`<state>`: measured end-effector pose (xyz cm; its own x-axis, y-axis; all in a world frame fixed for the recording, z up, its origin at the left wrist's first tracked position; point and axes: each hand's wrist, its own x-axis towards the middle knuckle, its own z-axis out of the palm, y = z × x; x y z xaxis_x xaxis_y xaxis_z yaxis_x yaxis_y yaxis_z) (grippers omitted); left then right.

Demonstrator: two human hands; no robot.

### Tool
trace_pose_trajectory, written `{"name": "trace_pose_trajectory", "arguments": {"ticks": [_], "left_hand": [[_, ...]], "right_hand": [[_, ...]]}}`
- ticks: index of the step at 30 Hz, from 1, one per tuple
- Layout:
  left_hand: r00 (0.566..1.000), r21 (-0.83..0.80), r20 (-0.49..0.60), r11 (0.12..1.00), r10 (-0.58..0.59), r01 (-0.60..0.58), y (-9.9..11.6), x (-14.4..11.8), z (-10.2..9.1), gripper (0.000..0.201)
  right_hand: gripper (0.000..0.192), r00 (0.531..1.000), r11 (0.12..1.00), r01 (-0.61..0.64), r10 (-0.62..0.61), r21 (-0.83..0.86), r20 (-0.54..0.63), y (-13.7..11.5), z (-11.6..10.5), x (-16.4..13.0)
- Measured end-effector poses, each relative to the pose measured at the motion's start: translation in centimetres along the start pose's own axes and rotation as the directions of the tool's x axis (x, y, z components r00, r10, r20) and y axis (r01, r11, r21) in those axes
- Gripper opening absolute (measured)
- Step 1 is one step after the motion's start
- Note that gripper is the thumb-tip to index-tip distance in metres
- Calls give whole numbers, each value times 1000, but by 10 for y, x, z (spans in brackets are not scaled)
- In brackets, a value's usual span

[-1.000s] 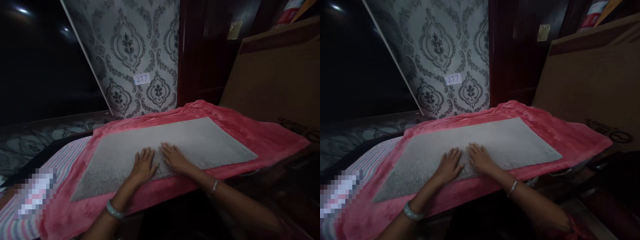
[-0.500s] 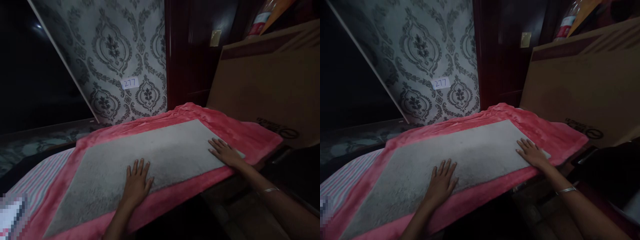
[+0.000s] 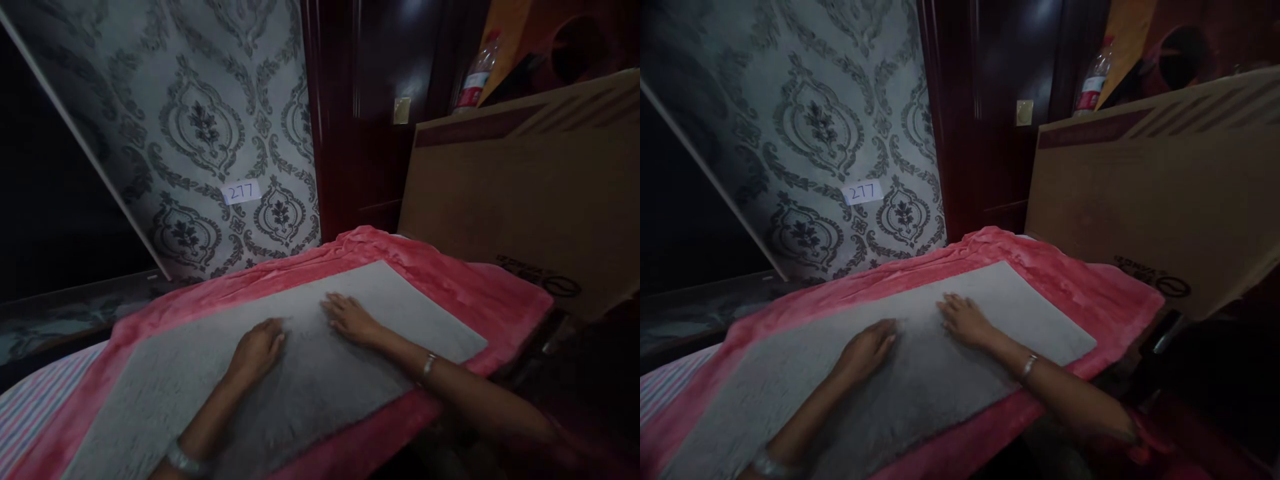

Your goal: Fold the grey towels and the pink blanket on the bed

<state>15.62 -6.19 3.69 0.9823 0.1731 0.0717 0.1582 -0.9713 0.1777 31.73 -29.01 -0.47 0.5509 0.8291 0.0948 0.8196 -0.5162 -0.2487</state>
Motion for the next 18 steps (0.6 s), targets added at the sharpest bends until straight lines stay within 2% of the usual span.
{"name": "trace_pose_trajectory", "arguments": {"ticks": [2, 4, 7, 9, 11, 13, 15, 18], "left_hand": [[999, 111, -10, 993, -44, 45, -9, 31, 6, 52], [994, 200, -9, 974, -105, 105, -19, 50, 18, 57], [991, 247, -10, 960, -134, 132, -31, 59, 37, 58], [992, 251, -12, 960, -125, 124, -36, 58, 44, 58], [992, 248, -11, 961, -122, 121, -37, 57, 46, 58], [993, 245, -14, 962, -120, 120, -37, 57, 45, 58], [993, 246, -13, 962, -121, 121, -36, 58, 44, 58], [993, 236, -8, 964, -121, 120, -35, 59, 44, 58]], "right_hand": [[61, 998, 997, 66, -67, 30, 21, -15, 6, 31], [62, 996, 996, 84, -85, 31, 27, -9, 9, 54], [64, 1000, 1000, 9, -9, 3, 10, 39, 5, 66], [63, 988, 987, -157, 156, -46, -17, 86, -5, 60], [61, 927, 921, -374, 370, -108, -55, 132, -16, 46], [62, 864, 855, -503, 496, -126, -85, 168, -23, 32], [63, 830, 820, -558, 549, -125, -103, 189, -25, 21], [63, 813, 802, -581, 565, -135, -141, 201, -18, 15]]}}
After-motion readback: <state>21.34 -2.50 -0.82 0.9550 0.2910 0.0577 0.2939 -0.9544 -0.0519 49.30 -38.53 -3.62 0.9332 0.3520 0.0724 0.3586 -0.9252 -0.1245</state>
